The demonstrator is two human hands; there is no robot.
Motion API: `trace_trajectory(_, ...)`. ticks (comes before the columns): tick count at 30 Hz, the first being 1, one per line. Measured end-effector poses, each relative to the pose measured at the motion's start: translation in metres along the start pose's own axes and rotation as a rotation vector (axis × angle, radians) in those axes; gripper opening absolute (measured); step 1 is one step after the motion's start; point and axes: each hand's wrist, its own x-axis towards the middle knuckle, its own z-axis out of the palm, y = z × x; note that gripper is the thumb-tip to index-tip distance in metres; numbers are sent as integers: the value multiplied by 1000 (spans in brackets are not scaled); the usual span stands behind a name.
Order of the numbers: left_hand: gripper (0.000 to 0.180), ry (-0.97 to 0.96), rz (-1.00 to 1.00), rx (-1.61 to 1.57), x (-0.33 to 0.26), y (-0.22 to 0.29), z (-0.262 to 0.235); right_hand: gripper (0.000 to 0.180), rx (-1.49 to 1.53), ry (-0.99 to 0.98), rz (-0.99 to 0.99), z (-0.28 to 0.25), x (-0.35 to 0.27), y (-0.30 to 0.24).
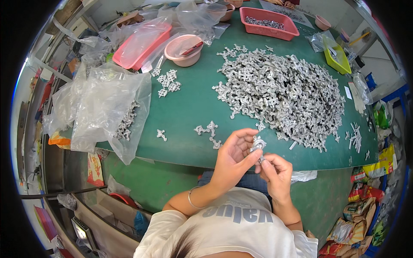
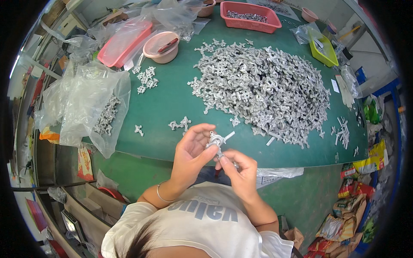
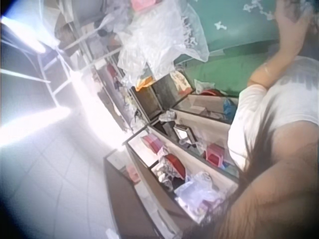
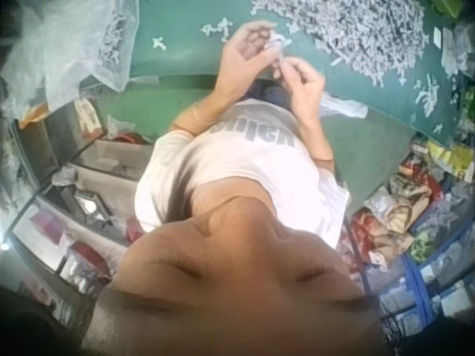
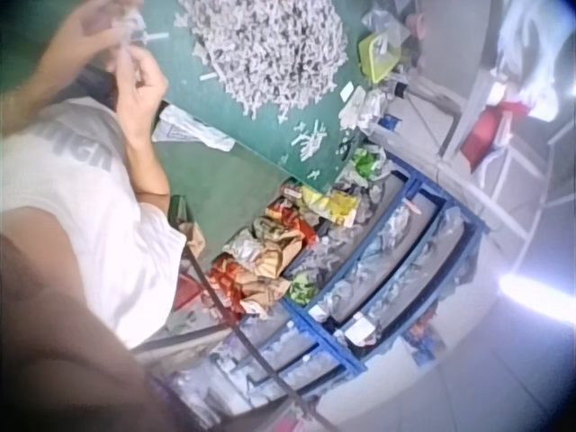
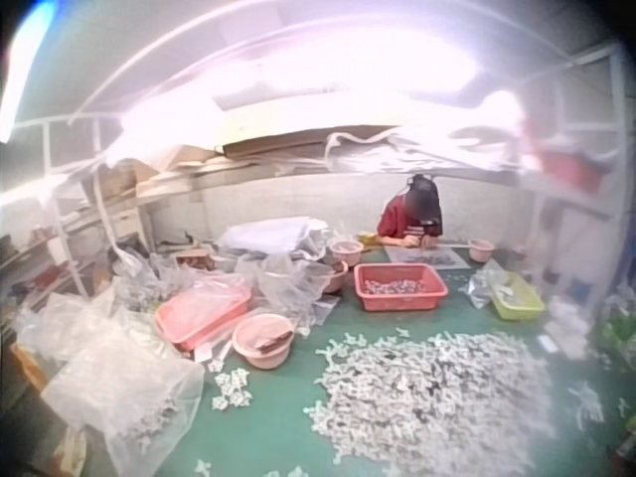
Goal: The person picks up two small plastic pieces from a large pile on a green table, fits them together by hand, and places the completed assembly into a pink tray.
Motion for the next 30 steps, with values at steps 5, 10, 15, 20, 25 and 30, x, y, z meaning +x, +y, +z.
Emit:
trace_trajectory(5, 38, -199, -12, 66, -7, 10, -6, 9, -129, 46, -196, -3, -9, -17)
trace_trajectory(10, 35, -217, 9, 44, -12, 11, -3, 8, -275, 19, -348, -3, -16, -23)
trace_trajectory(15, 36, -254, 20, 27, -14, 11, -2, 8, -253, 14, -387, -5, -20, -23)
trace_trajectory(20, 36, -277, 35, -1, -14, 11, 0, 8, -245, 13, -402, -8, -23, -25)
trace_trajectory(25, 37, -283, 42, -16, -17, 12, 1, 7, -237, 8, -403, -8, -26, -25)
trace_trajectory(30, 37, -296, 42, -30, -18, 12, 3, 6, -235, 10, -406, -7, -29, -29)
